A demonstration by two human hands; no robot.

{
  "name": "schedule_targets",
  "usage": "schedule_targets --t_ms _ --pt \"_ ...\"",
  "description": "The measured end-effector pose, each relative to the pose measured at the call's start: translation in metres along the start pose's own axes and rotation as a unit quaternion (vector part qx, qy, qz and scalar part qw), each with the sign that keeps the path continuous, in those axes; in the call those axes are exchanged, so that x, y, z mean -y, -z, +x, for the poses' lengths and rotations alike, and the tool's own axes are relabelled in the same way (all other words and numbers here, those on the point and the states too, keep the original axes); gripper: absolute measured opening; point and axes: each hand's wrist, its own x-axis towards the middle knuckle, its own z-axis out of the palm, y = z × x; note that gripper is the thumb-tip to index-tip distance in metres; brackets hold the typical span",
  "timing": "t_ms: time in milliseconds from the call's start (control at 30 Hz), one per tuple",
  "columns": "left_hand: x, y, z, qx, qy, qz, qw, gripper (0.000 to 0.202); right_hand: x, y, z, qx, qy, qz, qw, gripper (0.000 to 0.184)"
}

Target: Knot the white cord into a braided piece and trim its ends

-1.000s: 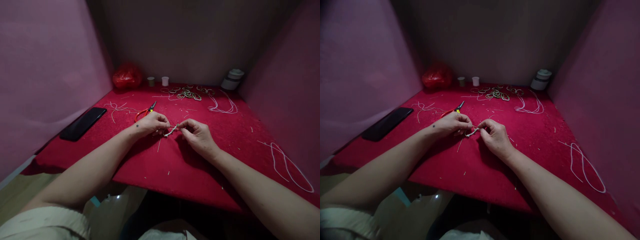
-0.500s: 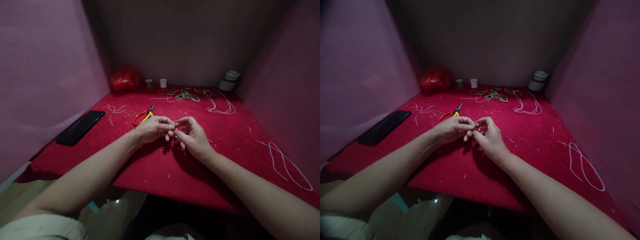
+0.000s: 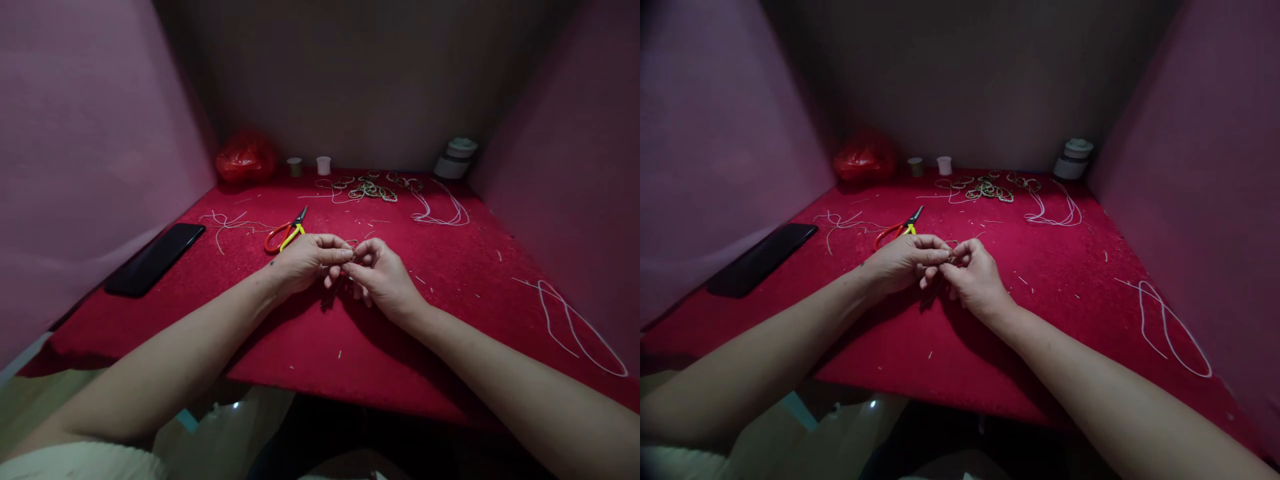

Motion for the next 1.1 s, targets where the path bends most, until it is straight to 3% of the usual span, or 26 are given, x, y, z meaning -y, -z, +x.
schedule_targets --t_ms 100,233,467,667,833,1100 --pt "0.0005 0.0009 0.0018 0.0 -0.008 -0.01 1.0 0.005 0.0012 -0.0003 0.0 0.035 -0.019 0.028 0.999 0.027" --pt "-0.0015 0.002 0.0034 -0.04 -0.02 -0.036 0.998 0.004 -0.0002 0.0014 0.0002 0.058 -0.03 0.024 0.998 0.025" --pt "-0.0036 0.0027 0.0021 -0.031 0.018 -0.087 0.996 0.017 0.0017 0.0041 -0.0023 0.046 -0.035 0.013 0.998 0.025" --pt "-0.0017 0.0002 0.0023 -0.052 0.011 -0.126 0.991 0.021 0.0031 0.0028 -0.0016 0.049 -0.049 -0.015 0.997 0.02" --pt "-0.0023 -0.002 0.002 -0.048 -0.046 -0.143 0.987 0.013 0.0053 0.0009 -0.0026 0.058 -0.056 -0.066 0.995 0.007" --pt "-0.0086 0.0024 0.0023 -0.078 -0.099 -0.116 0.985 0.012 0.0082 0.0044 -0.0034 0.026 -0.049 -0.097 0.994 0.017"
